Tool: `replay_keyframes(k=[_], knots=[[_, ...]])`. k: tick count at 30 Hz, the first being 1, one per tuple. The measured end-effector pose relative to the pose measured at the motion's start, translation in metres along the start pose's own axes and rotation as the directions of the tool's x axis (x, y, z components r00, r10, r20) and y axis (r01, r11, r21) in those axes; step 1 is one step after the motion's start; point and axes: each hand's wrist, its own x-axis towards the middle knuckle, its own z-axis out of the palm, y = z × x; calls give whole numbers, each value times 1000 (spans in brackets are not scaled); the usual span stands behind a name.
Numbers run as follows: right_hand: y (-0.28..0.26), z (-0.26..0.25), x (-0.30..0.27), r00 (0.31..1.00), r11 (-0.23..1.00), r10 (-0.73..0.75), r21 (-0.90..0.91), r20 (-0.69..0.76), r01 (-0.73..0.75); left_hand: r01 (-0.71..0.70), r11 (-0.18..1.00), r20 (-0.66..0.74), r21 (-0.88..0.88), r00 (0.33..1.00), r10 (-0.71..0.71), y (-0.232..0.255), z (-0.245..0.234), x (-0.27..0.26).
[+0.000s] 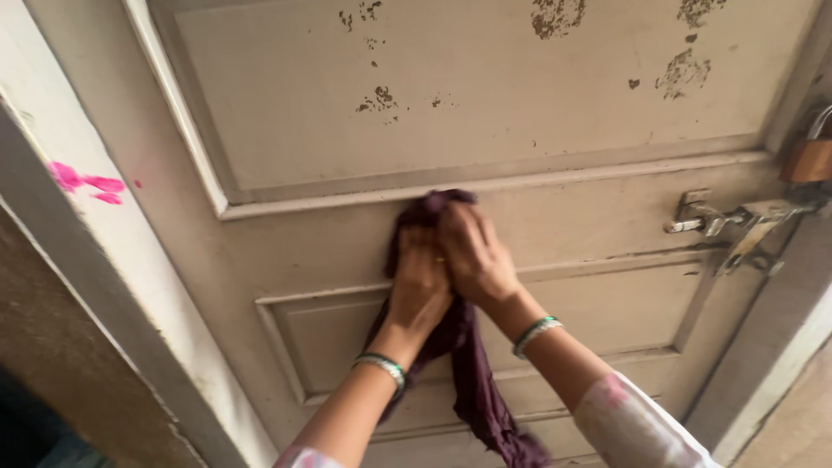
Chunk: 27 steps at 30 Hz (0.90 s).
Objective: The person wipes a white paneled door with a dark cloth, then dips a steel wool pad into a small bowl of water and scrubs the door surface. The person continues to scrub the door with the steel wool pad.
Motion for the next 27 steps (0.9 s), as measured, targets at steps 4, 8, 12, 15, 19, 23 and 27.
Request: replay_keyframes(k=[4, 8, 12, 15, 19, 23, 27], knots=[[52, -18, -44, 986, 976, 144, -177, 83, -128, -81, 992, 68, -100, 994, 88, 48, 49, 30], [50, -12, -60, 943, 934, 332, -137, -11, -330, -136, 978, -32, -155, 991, 133, 53, 35, 45], [-1, 19, -37, 926, 918, 371, -125, -70, -377, -159, 975, -97, -154, 985, 145, 2, -2, 22], [-60, 50, -7, 939, 937, 344, -63, 2, -343, -120, 991, -77, -66, 990, 115, -58, -35, -25], [-147, 89, 46, 965, 992, 126, -56, 229, -116, 48, 988, -78, 145, 996, -37, -136, -91, -92], [-198, 106, 85, 959, 994, -99, 59, 265, 87, 235, 931, -136, 280, 969, -204, -160, -132, -123], [-184, 99, 93, 949, 974, -210, 133, 234, 183, 398, 898, -224, 189, 908, -355, -135, -119, -110]])
